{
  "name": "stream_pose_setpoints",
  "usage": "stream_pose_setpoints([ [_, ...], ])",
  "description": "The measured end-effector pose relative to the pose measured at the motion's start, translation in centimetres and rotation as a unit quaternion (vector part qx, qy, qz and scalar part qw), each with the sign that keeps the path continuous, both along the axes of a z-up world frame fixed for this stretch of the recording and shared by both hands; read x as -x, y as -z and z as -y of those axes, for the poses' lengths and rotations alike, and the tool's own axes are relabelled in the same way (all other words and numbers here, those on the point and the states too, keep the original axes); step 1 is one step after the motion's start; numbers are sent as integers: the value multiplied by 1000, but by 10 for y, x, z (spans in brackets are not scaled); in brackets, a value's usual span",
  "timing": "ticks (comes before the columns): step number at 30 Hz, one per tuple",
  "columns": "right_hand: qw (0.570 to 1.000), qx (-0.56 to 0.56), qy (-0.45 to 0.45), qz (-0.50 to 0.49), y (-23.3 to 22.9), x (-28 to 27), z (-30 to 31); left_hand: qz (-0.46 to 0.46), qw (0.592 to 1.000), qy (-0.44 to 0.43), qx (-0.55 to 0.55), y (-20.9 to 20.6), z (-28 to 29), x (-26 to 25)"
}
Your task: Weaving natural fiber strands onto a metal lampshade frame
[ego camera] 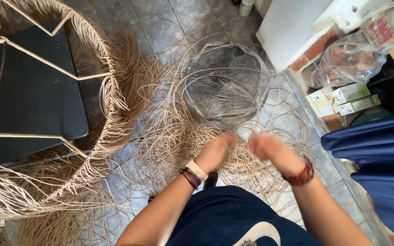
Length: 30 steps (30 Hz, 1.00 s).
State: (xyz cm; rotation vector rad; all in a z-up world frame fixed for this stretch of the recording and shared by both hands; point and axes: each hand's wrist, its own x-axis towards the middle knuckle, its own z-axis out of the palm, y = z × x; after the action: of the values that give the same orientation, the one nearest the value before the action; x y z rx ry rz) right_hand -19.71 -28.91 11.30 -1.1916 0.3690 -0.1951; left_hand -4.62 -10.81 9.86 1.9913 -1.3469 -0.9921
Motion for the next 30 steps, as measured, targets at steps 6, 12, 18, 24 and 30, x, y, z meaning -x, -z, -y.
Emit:
stream_pose_setpoints([
  [6, 727, 485, -378, -307, 59, 23, -7, -430, 814, -312, 237, -30, 21, -9],
  [12, 989, -150, -7, -6, 52, -9, 15, -185, 981, 61, -12, -1, -21, 8],
  [18, 860, 318, -372, -146, 28, 11, -12, -524, 768, -287, 231, -20, 13, -16],
  [24, 977, 67, -166, -118, -20, -27, -16, -280, 937, -125, 168, -16, -12, 1],
  [30, 990, 101, -90, -35, 20, -1, 2, -136, 989, -43, -38, 2, -12, 9],
])
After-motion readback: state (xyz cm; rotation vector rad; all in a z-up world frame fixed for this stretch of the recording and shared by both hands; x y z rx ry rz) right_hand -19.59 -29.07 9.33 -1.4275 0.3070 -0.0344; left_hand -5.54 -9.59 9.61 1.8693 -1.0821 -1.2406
